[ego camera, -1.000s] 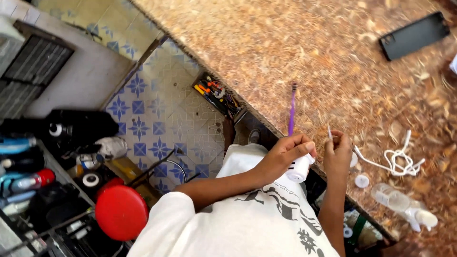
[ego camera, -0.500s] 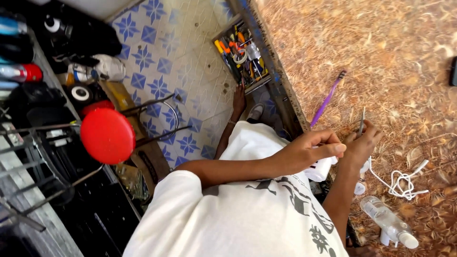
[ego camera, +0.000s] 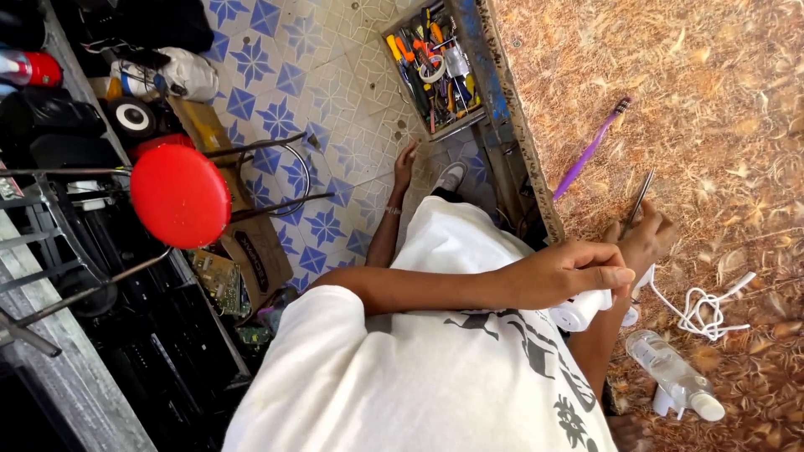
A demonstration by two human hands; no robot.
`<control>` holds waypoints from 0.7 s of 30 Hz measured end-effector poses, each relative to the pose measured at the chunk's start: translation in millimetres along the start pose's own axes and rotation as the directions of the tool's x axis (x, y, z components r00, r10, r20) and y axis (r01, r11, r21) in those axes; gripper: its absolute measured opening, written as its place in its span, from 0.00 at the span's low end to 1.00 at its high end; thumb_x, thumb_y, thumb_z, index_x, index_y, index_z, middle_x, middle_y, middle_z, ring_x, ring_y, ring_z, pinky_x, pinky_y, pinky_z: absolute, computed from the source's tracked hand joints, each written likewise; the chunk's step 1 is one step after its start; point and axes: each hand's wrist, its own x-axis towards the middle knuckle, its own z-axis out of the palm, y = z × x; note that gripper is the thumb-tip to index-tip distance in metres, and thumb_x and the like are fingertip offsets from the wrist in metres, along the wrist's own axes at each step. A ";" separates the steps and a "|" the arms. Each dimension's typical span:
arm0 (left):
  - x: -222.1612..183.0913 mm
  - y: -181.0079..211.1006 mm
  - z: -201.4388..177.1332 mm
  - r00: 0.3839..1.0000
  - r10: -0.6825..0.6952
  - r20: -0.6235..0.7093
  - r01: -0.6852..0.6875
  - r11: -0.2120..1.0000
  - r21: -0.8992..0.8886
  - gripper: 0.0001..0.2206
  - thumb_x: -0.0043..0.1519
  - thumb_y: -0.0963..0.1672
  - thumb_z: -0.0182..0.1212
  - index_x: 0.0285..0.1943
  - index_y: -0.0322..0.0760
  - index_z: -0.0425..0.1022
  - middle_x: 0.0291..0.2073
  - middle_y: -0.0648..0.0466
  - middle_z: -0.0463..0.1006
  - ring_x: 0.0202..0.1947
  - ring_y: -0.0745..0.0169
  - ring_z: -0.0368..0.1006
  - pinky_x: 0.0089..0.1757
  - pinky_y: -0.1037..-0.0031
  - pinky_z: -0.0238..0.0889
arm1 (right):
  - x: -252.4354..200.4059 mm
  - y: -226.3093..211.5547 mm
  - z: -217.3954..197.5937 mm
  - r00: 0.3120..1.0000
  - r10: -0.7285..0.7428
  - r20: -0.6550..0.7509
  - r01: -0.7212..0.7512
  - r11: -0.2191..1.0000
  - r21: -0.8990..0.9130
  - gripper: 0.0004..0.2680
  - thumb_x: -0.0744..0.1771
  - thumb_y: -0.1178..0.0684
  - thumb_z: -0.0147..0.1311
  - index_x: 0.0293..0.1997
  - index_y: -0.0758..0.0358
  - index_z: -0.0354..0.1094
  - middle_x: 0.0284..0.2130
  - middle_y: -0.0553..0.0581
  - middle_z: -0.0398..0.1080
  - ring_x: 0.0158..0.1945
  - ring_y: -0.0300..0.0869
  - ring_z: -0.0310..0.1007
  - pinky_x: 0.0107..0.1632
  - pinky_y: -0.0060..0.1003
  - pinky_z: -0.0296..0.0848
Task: Disassembling and inspecting a multi-port USB wall charger to repair internal components.
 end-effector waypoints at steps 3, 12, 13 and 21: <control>-8.2 24.3 1.5 0.993 -0.025 0.112 0.041 0.990 -0.139 0.16 0.70 0.52 0.50 0.39 0.40 0.76 0.30 0.55 0.78 0.22 0.61 0.81 0.27 0.79 0.70 | -2.4 -32.6 -20.5 0.988 -0.091 -0.123 0.100 0.993 0.066 0.19 0.74 0.38 0.41 0.61 0.66 0.64 0.50 0.70 0.60 0.55 0.59 0.61 0.53 0.59 0.62; -17.1 11.0 4.1 0.994 -0.073 0.081 0.074 0.997 -0.011 0.13 0.69 0.51 0.52 0.40 0.42 0.77 0.29 0.57 0.81 0.19 0.75 0.58 0.26 0.80 0.49 | -15.4 -74.9 -61.1 0.969 -0.173 -0.176 0.207 0.957 0.203 0.08 0.75 0.57 0.51 0.59 0.71 0.65 0.51 0.69 0.60 0.57 0.60 0.63 0.53 0.57 0.66; -20.3 14.8 1.1 0.993 -0.080 0.082 0.081 0.997 -0.012 0.13 0.69 0.51 0.52 0.40 0.42 0.77 0.29 0.57 0.81 0.19 0.75 0.58 0.26 0.80 0.49 | -14.8 -86.9 -61.5 0.971 -0.166 -0.174 0.201 0.958 0.204 0.08 0.75 0.57 0.51 0.59 0.71 0.65 0.51 0.69 0.60 0.57 0.60 0.63 0.53 0.57 0.66; -44.5 22.9 -47.4 0.996 -0.050 -0.075 0.049 0.999 -0.016 0.10 0.68 0.48 0.59 0.44 0.40 0.79 0.27 0.54 0.83 0.26 0.69 0.80 0.25 0.85 0.69 | -24.6 -148.8 -47.4 0.883 -0.251 -0.397 0.428 0.776 0.462 0.09 0.71 0.63 0.47 0.39 0.74 0.76 0.30 0.61 0.71 0.31 0.47 0.66 0.46 0.46 0.73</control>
